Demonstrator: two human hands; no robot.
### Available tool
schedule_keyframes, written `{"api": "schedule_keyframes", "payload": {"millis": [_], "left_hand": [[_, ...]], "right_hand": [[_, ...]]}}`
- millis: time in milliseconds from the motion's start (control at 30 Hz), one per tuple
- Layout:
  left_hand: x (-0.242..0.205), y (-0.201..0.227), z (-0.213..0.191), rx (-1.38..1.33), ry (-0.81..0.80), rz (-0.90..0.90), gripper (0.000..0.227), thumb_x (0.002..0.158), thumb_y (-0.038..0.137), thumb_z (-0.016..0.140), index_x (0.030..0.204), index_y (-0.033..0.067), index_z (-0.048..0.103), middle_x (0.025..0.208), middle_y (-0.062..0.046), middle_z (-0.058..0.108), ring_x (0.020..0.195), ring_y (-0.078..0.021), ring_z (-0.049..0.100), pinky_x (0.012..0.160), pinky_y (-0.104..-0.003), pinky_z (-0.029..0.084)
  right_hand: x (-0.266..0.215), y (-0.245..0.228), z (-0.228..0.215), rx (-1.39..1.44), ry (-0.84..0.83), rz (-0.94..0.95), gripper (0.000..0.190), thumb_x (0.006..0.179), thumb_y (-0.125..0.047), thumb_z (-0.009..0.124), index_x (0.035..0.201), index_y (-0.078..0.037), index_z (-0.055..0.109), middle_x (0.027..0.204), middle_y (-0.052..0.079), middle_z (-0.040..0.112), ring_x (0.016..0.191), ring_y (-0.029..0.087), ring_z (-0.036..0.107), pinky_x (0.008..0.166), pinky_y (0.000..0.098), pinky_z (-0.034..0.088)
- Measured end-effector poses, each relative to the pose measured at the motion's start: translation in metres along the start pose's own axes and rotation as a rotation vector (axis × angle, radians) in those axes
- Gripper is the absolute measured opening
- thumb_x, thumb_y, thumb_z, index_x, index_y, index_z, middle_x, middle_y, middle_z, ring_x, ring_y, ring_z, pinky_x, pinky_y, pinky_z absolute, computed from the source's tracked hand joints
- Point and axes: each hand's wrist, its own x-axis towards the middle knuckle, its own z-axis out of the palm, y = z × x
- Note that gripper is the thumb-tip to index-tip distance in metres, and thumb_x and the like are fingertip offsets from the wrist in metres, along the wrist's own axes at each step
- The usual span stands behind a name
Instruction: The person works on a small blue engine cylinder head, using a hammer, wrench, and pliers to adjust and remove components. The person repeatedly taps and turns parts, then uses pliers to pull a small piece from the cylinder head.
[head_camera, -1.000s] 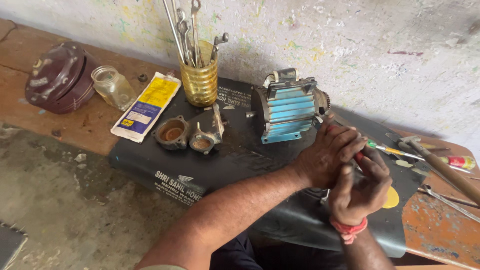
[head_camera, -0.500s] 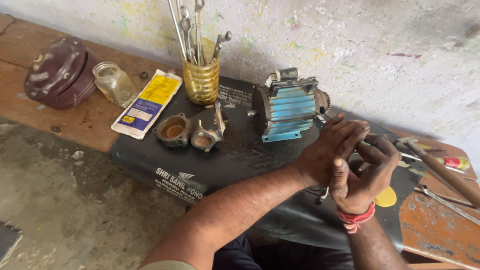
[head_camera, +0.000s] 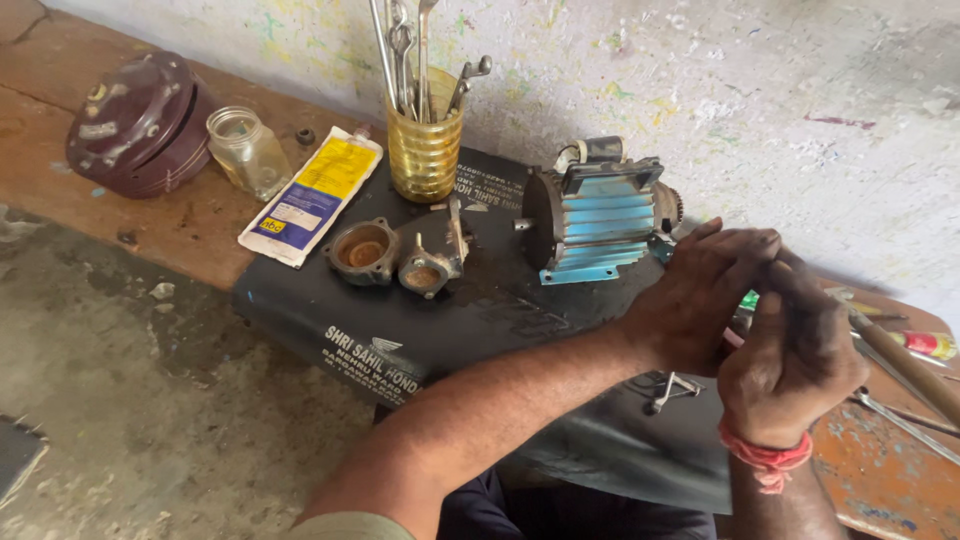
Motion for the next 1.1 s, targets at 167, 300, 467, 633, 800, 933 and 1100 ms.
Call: {"api": "schedule_keyframes", "payload": {"millis": [167, 300, 467, 633, 800, 933, 1100], "left_hand": [[-0.001, -0.001, -0.001, 0.057, -0.026, 0.060, 0.095, 0.087, 0.040, 0.073, 0.159, 0.0027, 0.025, 0.157, -0.021, 0.038, 0.149, -0.0350, 0.040, 0.128, -0.054, 0.025], [-0.005, -0.002, -0.003, 0.007, 0.015, 0.128, 0.095, 0.087, 0.041, 0.073, 0.157, 0.0031, 0.022, 0.159, -0.025, 0.035, 0.147, -0.0396, 0.039, 0.130, -0.058, 0.024], [-0.002, -0.004, 0.004, 0.039, 0.005, 0.065, 0.091, 0.088, 0.036, 0.070, 0.160, 0.0039, 0.024, 0.148, -0.018, 0.045, 0.133, -0.0360, 0.049, 0.121, -0.054, 0.031], [-0.005, -0.008, 0.000, 0.108, 0.053, 0.070, 0.083, 0.094, 0.040, 0.069, 0.161, 0.0102, 0.029, 0.134, -0.013, 0.053, 0.125, -0.0301, 0.053, 0.112, -0.046, 0.039], [-0.005, -0.013, 0.004, 0.015, 0.067, 0.085, 0.075, 0.088, 0.041, 0.067, 0.148, 0.0062, 0.038, 0.135, -0.016, 0.053, 0.122, -0.0333, 0.054, 0.113, -0.049, 0.040], [0.004, -0.015, 0.010, 0.072, 0.015, 0.023, 0.060, 0.092, 0.030, 0.067, 0.142, 0.0045, 0.044, 0.133, -0.015, 0.055, 0.120, -0.0330, 0.055, 0.102, -0.047, 0.040], [0.048, -0.024, 0.013, -0.034, 0.088, -0.213, 0.055, 0.086, 0.028, 0.073, 0.134, 0.0071, 0.055, 0.123, -0.012, 0.065, 0.115, -0.0295, 0.063, 0.104, -0.041, 0.050]], "right_hand": [[-0.010, 0.010, -0.010, -0.218, -0.006, -0.148, 0.012, 0.111, 0.009, 0.055, 0.121, 0.012, 0.061, 0.125, 0.025, 0.070, 0.116, 0.027, 0.071, 0.105, 0.0350, 0.057], [-0.011, 0.013, -0.014, -0.212, -0.033, -0.195, 0.008, 0.114, 0.005, 0.057, 0.120, 0.008, 0.061, 0.123, 0.025, 0.071, 0.116, 0.027, 0.072, 0.103, 0.0336, 0.057], [-0.006, 0.010, -0.024, -0.375, -0.138, -0.160, 0.015, 0.108, -0.001, 0.063, 0.119, 0.009, 0.063, 0.124, 0.027, 0.073, 0.111, 0.028, 0.075, 0.090, 0.0322, 0.059], [-0.018, 0.010, -0.012, -0.154, -0.139, -0.233, 0.045, 0.108, -0.025, 0.062, 0.133, 0.011, 0.050, 0.135, 0.031, 0.059, 0.124, 0.035, 0.062, 0.104, 0.0362, 0.054], [-0.026, 0.040, -0.009, -0.285, -0.069, -0.286, 0.047, 0.112, -0.034, 0.065, 0.132, 0.006, 0.053, 0.119, 0.022, 0.062, 0.105, 0.028, 0.063, 0.088, 0.0335, 0.052], [-0.007, 0.050, -0.016, -0.364, -0.080, -0.288, 0.034, 0.112, -0.028, 0.070, 0.118, 0.003, 0.059, 0.105, 0.015, 0.064, 0.089, 0.025, 0.065, 0.078, 0.0329, 0.052], [0.071, 0.033, -0.001, -0.460, -0.225, -0.173, 0.025, 0.107, -0.019, 0.081, 0.097, 0.000, 0.069, 0.091, 0.012, 0.067, 0.075, 0.024, 0.063, 0.069, 0.0337, 0.049]]}}
